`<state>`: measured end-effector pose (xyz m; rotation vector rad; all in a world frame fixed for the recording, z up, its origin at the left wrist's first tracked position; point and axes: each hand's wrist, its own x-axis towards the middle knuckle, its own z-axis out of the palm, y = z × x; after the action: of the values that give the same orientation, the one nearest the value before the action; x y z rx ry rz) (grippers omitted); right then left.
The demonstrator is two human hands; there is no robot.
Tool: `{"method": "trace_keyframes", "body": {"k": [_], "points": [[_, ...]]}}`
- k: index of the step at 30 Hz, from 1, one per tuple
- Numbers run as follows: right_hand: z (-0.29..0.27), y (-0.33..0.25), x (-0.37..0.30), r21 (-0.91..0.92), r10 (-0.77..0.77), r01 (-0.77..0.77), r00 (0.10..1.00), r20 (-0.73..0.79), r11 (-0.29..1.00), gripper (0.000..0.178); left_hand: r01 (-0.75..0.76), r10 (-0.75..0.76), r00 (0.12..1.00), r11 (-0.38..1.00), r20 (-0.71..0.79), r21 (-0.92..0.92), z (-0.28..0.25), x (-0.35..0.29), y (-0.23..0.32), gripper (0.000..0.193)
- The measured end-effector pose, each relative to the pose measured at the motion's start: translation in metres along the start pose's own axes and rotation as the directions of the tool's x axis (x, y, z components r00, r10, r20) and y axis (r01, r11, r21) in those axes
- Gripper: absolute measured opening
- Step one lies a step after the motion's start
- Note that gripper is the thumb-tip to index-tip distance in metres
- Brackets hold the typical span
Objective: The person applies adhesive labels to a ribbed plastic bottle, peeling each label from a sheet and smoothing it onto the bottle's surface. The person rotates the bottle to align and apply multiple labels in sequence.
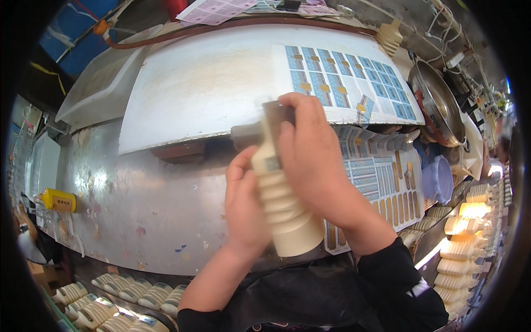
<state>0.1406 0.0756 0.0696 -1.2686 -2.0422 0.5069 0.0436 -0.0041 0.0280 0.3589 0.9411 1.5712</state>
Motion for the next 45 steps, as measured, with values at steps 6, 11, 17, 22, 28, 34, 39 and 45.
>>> {"method": "trace_keyframes", "body": {"k": [6, 11, 17, 22, 28, 34, 39, 45], "points": [[0.009, -0.019, -0.002, 0.024, -0.013, 0.012, 0.999, 0.051, 1.000, 0.028, -0.053, 0.059, 0.998, 0.988, -0.036, 0.146, 0.003, 0.001, -0.003, 0.041], [0.000, -0.011, 0.000, -0.132, -0.011, 0.010, 1.000, -0.003, 0.991, 0.032, -0.082, 0.084, 0.996, 0.982, -0.005, 0.169, -0.012, 0.005, -0.010, 0.043], [0.005, -0.011, -0.003, -0.050, -0.052, 0.052, 0.999, 0.001, 0.997, 0.032, -0.181, 0.177, 0.984, 0.948, 0.037, 0.264, -0.016, 0.010, -0.018, 0.047], [-0.004, 0.016, -0.006, -0.060, 0.000, -0.004, 0.998, -0.070, 0.998, 0.030, -0.127, 0.111, 0.987, 0.981, 0.117, 0.144, -0.024, 0.012, -0.017, 0.041], [-0.003, 0.054, -0.014, 0.055, -0.005, 0.012, 0.991, -0.132, 0.998, 0.031, -0.206, 0.193, 0.978, 0.797, 0.084, 0.568, -0.026, 0.026, -0.020, 0.032], [0.008, 0.085, -0.019, 0.229, 0.084, -0.045, 0.983, -0.163, 0.972, 0.031, -0.183, 0.161, 0.983, 0.891, 0.088, 0.414, -0.032, 0.026, -0.022, 0.032], [-0.008, 0.088, -0.017, 0.255, -0.027, 0.074, 0.983, -0.183, 0.964, 0.037, -0.272, 0.289, 0.955, 0.768, 0.065, 0.580, -0.036, 0.018, -0.017, 0.043], [-0.022, 0.086, -0.034, 0.528, 0.071, 0.005, 0.990, -0.123, 0.849, 0.043, -0.351, 0.220, 0.911, -0.026, 0.348, 0.936, -0.016, -0.027, -0.016, 0.093]]}}
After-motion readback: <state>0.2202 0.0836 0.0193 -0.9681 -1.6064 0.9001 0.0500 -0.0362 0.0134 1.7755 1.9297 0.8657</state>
